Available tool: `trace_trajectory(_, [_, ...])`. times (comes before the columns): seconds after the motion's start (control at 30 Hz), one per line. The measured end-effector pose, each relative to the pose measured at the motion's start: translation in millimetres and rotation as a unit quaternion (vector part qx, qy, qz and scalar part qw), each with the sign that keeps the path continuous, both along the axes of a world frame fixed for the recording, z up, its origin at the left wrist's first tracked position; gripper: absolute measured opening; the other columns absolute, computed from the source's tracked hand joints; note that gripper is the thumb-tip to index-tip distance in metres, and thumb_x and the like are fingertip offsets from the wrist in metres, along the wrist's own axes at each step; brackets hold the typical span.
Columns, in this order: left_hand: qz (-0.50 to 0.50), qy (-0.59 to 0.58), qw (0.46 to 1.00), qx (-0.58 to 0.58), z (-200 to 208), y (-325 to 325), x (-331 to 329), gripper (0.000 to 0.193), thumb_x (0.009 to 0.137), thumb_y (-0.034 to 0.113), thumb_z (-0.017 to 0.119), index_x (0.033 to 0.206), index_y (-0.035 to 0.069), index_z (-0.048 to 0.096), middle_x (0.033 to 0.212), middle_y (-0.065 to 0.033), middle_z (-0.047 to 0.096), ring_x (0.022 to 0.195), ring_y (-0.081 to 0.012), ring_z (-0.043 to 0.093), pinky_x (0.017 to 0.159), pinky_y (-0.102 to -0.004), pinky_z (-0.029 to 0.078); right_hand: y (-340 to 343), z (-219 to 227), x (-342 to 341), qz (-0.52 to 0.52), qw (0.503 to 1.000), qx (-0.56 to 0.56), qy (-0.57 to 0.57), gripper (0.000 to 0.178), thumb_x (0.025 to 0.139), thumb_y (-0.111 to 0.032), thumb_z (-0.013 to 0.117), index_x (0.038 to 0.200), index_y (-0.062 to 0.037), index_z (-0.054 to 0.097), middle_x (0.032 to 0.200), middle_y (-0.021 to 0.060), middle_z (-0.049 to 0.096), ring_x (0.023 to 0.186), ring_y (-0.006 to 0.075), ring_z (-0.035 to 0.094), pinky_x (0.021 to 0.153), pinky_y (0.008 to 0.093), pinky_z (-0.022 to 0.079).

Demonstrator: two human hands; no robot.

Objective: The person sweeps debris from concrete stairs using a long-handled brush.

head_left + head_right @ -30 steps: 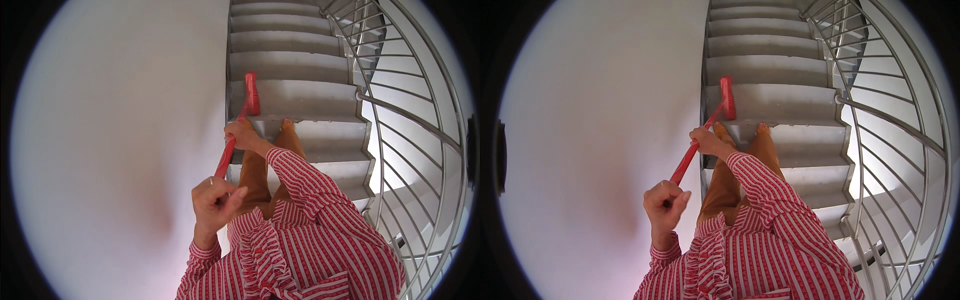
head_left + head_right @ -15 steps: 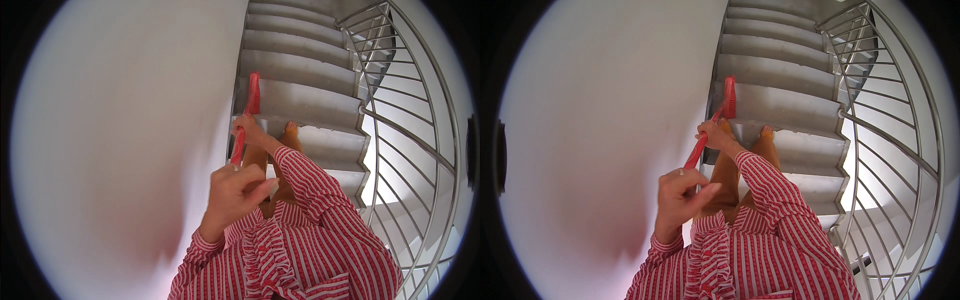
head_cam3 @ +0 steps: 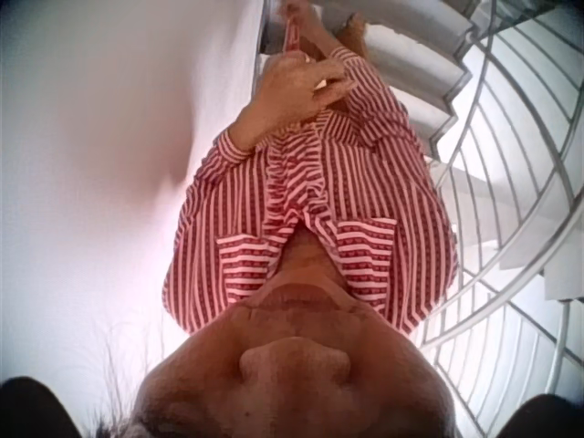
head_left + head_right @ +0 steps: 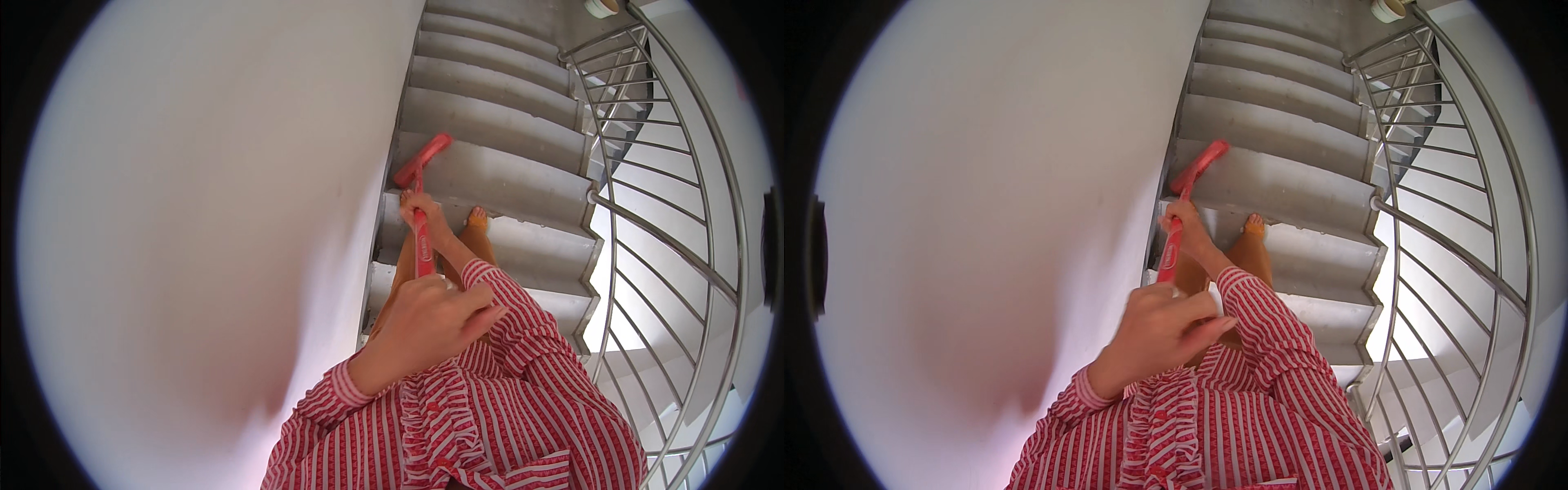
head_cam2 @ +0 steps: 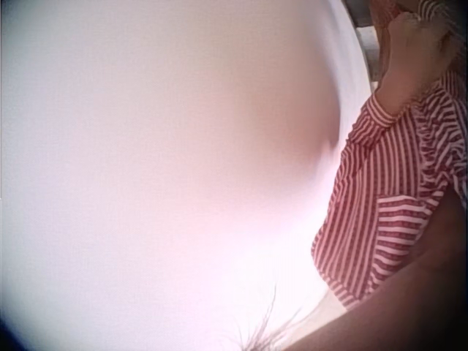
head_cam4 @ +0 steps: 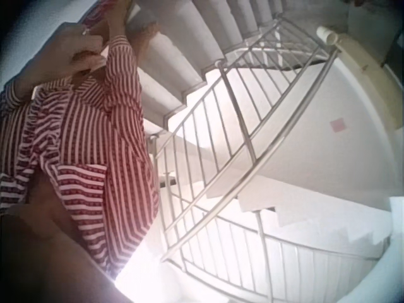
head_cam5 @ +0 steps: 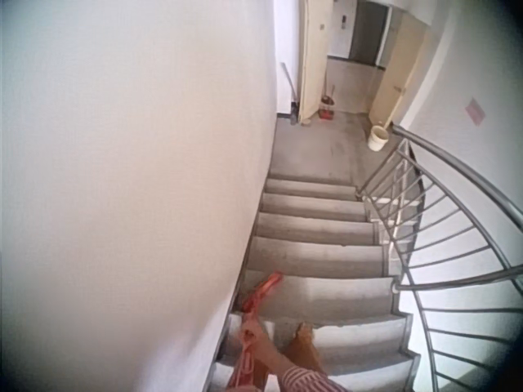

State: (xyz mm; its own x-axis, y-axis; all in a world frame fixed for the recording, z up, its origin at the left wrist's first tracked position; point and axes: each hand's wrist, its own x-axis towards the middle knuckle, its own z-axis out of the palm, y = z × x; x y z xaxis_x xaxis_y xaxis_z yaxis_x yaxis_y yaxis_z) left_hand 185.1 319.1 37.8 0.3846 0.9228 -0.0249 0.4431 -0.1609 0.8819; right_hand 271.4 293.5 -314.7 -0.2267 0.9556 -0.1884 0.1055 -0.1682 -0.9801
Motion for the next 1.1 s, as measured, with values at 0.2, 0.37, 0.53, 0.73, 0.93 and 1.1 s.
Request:
trace_trajectory(0.2, [-0.024,0.010,0.998,0.054,-8,-19,14,0.030,0.087,0.025,0.082,0.071,0.011,0.061,0.052,-0.0049,0.051,0.049,-0.0227,0.053,0.054,-0.0379,0.043,23,29,-6,-0.071,0.996,0.058,-0.010,0.021,0.084,0.003,0.075,0.083,-0.0033,0.054,0.083,0.0117,0.054,0.080,0.0311,0.056,0.078,0.0381,0.048])
trace_trajectory(0.37, [-0.068,-0.027,0.992,0.101,-2,-30,33,0.032,0.089,0.026,0.080,0.070,0.013,0.058,0.052,-0.0034,0.050,0.050,-0.0198,0.053,0.054,-0.0357,0.043,43,64,48,0.014,0.990,0.113,-0.085,0.020,0.084,0.001,0.075,0.085,-0.0026,0.055,0.085,0.0127,0.056,0.083,0.0324,0.058,0.081,0.0394,0.049])
trace_trajectory(0.53, [0.031,-0.026,0.998,0.040,13,-5,42,0.032,0.092,0.027,0.077,0.071,0.012,0.058,0.053,-0.0034,0.053,0.051,-0.0209,0.054,0.055,-0.0355,0.043,28,72,57,0.147,0.982,0.112,-0.040,0.022,0.085,-0.001,0.077,0.086,-0.0029,0.055,0.086,0.0127,0.058,0.084,0.0330,0.059,0.081,0.0401,0.050])
trace_trajectory(0.73, [0.042,-0.002,0.997,0.068,-26,-11,68,0.028,0.092,0.026,0.076,0.074,0.012,0.059,0.056,-0.0033,0.057,0.052,-0.0226,0.056,0.059,-0.0382,0.045,43,9,57,0.100,0.989,0.103,-0.025,0.021,0.089,-0.001,0.075,0.086,-0.0021,0.054,0.086,0.0128,0.058,0.082,0.0283,0.059,0.080,0.0375,0.050])
trace_trajectory(0.93, [-0.022,-0.002,0.994,0.110,-34,-31,72,0.027,0.091,0.025,0.075,0.075,0.013,0.058,0.055,-0.0023,0.054,0.052,-0.0205,0.054,0.059,-0.0380,0.045,66,29,70,-0.022,0.994,0.093,-0.049,0.018,0.090,0.003,0.071,0.084,-0.0021,0.055,0.085,0.0114,0.057,0.082,0.0253,0.057,0.079,0.0342,0.049])
trace_trajectory(1.1, [-0.064,-0.076,0.991,0.093,-13,-31,79,0.027,0.090,0.027,0.075,0.076,0.012,0.058,0.054,-0.0028,0.051,0.053,-0.0222,0.057,0.057,-0.0382,0.046,53,83,97,0.130,0.986,0.057,-0.085,0.017,0.091,0.003,0.070,0.083,-0.0021,0.055,0.086,0.0104,0.057,0.082,0.0239,0.057,0.079,0.0332,0.048])
